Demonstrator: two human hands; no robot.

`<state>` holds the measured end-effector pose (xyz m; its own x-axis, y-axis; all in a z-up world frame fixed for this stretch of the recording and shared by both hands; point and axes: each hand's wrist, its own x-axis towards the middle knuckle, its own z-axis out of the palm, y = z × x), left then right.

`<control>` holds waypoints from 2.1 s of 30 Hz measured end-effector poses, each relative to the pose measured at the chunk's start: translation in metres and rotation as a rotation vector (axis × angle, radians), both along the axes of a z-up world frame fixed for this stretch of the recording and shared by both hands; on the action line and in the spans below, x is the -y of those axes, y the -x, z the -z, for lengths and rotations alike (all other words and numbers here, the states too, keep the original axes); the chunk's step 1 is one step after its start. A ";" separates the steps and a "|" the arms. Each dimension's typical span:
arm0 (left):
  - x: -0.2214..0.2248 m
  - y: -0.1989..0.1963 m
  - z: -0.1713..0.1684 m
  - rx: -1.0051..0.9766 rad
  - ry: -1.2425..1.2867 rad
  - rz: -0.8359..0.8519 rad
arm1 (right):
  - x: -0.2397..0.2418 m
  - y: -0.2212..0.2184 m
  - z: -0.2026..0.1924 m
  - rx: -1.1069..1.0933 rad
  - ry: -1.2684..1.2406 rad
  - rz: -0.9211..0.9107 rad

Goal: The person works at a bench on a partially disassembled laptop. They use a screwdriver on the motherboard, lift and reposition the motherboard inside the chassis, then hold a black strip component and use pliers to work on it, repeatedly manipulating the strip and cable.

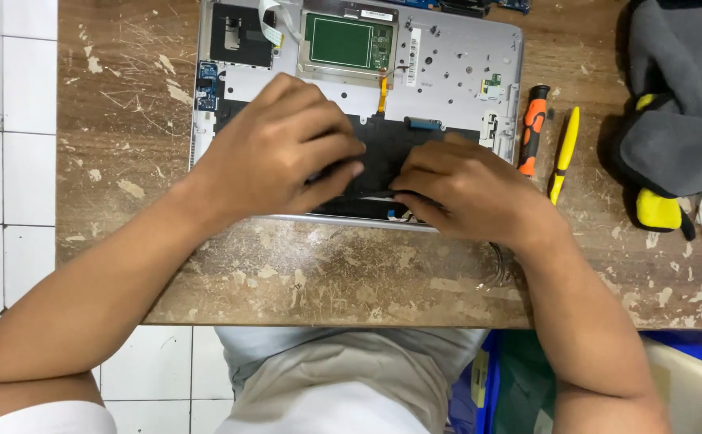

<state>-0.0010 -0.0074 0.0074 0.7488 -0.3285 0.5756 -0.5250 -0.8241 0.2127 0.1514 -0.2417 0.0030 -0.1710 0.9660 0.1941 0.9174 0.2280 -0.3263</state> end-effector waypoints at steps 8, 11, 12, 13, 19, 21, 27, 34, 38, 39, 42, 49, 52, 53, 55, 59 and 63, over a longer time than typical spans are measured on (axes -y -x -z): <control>0.009 0.005 0.008 -0.334 -0.022 0.194 | 0.004 -0.003 -0.009 0.016 -0.040 0.032; 0.013 0.005 0.015 -0.332 -0.022 0.177 | 0.008 -0.005 -0.013 0.004 -0.016 0.037; 0.014 0.005 0.018 -0.334 -0.004 0.143 | 0.010 -0.005 -0.013 0.009 -0.002 0.041; 0.015 0.005 0.017 -0.334 -0.004 0.143 | 0.009 -0.004 -0.015 0.009 -0.003 0.041; 0.016 0.005 0.023 -0.313 -0.066 0.043 | 0.010 -0.006 -0.017 0.006 -0.038 -0.005; 0.017 0.005 0.024 -0.327 -0.105 -0.045 | 0.011 -0.006 -0.015 0.063 -0.025 0.031; 0.014 0.003 0.024 -0.262 -0.116 -0.128 | 0.013 -0.006 -0.015 0.193 -0.096 0.071; 0.017 0.000 0.028 -0.230 -0.062 -0.209 | 0.013 -0.002 -0.010 0.247 -0.134 0.061; 0.018 -0.003 0.034 -0.228 -0.062 -0.251 | 0.013 0.000 -0.005 0.228 -0.108 0.044; 0.019 -0.004 0.035 -0.228 -0.061 -0.260 | 0.013 0.000 -0.004 0.220 -0.095 0.046; 0.018 -0.007 0.039 -0.234 -0.041 -0.271 | 0.009 0.004 -0.011 0.191 -0.112 0.070; 0.019 -0.009 0.041 -0.241 -0.016 -0.279 | 0.007 0.003 -0.008 0.178 0.021 0.122; 0.018 -0.008 0.040 -0.216 -0.015 -0.265 | 0.010 0.001 -0.006 0.206 0.085 0.181; 0.018 -0.009 0.041 -0.164 -0.058 -0.260 | 0.010 0.000 -0.006 0.196 0.088 0.188; 0.018 -0.008 0.039 -0.110 -0.100 -0.253 | 0.012 -0.002 -0.007 0.189 0.091 0.197; 0.023 0.000 0.029 -0.006 -0.241 -0.304 | 0.017 -0.010 -0.009 0.185 -0.011 0.177; 0.029 0.011 0.020 -0.034 -0.212 -0.281 | 0.021 -0.015 -0.015 0.137 -0.074 0.127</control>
<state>-0.0119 -0.0367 -0.0123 0.8445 -0.2165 0.4898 -0.2669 -0.9631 0.0346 0.1660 -0.2623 0.0178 -0.0787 0.9653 0.2491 0.9748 0.1268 -0.1833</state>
